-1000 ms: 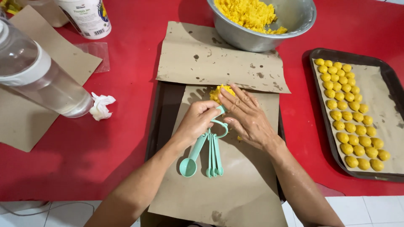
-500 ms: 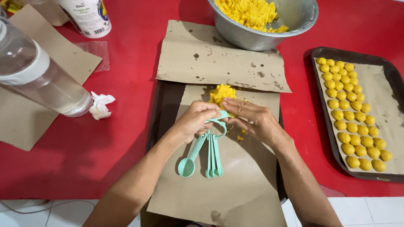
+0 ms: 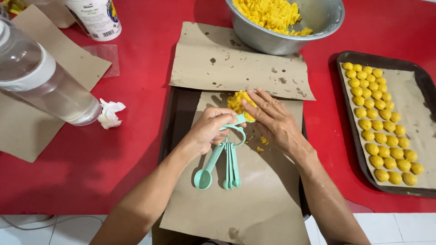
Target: Shaping yellow dough into small balls using a measuring spoon and placing them on a baking tray
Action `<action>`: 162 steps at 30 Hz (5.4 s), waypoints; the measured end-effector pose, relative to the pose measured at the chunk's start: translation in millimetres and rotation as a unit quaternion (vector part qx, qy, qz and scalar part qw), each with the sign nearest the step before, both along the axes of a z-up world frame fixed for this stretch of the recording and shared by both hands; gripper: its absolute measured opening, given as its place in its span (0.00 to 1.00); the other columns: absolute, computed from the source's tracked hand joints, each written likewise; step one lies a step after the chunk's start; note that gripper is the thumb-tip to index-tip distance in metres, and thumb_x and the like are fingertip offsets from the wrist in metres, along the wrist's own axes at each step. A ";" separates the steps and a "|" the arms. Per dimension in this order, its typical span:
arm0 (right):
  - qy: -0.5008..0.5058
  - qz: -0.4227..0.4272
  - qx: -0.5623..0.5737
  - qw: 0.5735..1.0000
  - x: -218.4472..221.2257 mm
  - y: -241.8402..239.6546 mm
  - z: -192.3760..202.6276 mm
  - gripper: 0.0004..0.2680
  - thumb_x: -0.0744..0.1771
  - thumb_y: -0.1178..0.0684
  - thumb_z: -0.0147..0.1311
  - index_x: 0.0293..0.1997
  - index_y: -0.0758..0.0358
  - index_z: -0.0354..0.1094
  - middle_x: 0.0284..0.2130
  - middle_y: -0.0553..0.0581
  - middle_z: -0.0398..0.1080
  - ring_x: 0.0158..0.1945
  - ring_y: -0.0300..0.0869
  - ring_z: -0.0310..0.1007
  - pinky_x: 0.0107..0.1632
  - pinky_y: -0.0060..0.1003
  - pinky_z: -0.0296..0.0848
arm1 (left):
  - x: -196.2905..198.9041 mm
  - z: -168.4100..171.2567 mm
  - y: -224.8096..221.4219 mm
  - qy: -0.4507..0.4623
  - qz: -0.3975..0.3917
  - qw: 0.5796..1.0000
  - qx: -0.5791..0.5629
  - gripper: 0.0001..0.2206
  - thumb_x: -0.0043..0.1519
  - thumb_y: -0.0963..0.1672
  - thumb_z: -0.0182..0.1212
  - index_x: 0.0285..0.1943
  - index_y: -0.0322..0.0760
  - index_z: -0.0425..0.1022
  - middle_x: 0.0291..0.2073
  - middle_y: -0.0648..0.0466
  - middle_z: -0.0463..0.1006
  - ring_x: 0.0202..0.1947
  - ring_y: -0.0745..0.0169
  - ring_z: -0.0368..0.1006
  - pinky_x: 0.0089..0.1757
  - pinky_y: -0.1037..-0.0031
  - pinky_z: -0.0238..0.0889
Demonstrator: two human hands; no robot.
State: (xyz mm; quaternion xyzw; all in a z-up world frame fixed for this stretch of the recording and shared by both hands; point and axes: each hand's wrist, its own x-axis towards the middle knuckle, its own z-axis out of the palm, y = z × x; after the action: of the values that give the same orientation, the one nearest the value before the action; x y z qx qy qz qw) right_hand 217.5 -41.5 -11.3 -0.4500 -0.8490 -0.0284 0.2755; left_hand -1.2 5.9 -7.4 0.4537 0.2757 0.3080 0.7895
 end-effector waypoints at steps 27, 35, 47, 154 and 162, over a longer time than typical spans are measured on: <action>0.401 0.086 -0.268 0.872 2.9 -5.7 2.3 0.18 0.66 0.67 0.57 0.63 0.75 0.66 0.57 0.72 0.71 0.59 0.52 0.72 0.52 0.42 0.79 | 6.6 -9.6 -4.0 0.072 0.042 0.989 0.122 0.06 0.58 0.42 0.62 0.35 0.34 0.82 0.16 0.60 0.59 0.17 0.78 0.55 0.20 0.86 0.53; 0.413 0.043 -0.248 0.875 1.7 0.0 -11.7 0.12 0.65 0.67 0.61 0.54 0.74 0.74 0.44 0.65 0.74 0.48 0.44 0.75 0.46 0.34 0.81 | 6.8 -42.1 2.1 0.148 0.040 0.937 0.312 0.06 0.59 0.42 0.57 0.37 0.38 0.81 0.22 0.51 0.75 0.27 0.66 0.68 0.34 0.73 0.65; 0.170 0.013 -0.003 0.985 -6.3 -6.6 -29.5 0.13 0.64 0.60 0.62 0.54 0.66 0.73 0.43 0.66 0.73 0.47 0.56 0.78 0.47 0.46 0.80 | 12.3 -53.4 1.0 0.196 0.042 0.944 0.261 0.05 0.62 0.41 0.58 0.40 0.39 0.80 0.20 0.58 0.72 0.24 0.73 0.66 0.25 0.79 0.61; -0.098 -0.156 -0.127 0.975 13.0 8.9 -22.4 0.07 0.66 0.60 0.58 0.45 0.58 0.79 0.42 0.59 0.79 0.48 0.51 0.79 0.49 0.41 0.80 | 6.3 -26.5 2.8 0.114 0.098 0.978 0.148 0.07 0.58 0.42 0.58 0.34 0.35 0.81 0.14 0.58 0.59 0.19 0.75 0.58 0.25 0.84 0.63; 0.128 -0.142 -0.182 0.965 53.4 15.2 -55.6 0.10 0.61 0.58 0.68 0.43 0.55 0.75 0.38 0.53 0.79 0.46 0.48 0.81 0.50 0.41 0.80 | 9.9 -27.8 1.3 0.114 0.112 0.976 0.147 0.07 0.58 0.43 0.59 0.36 0.36 0.81 0.17 0.58 0.62 0.21 0.75 0.60 0.25 0.81 0.66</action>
State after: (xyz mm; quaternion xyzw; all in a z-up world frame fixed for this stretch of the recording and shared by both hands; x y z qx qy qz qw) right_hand 270.9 -26.3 -67.0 -0.6081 -0.7251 0.1455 0.2887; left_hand 8.7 7.2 -35.3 0.5633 0.3650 0.3779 0.6377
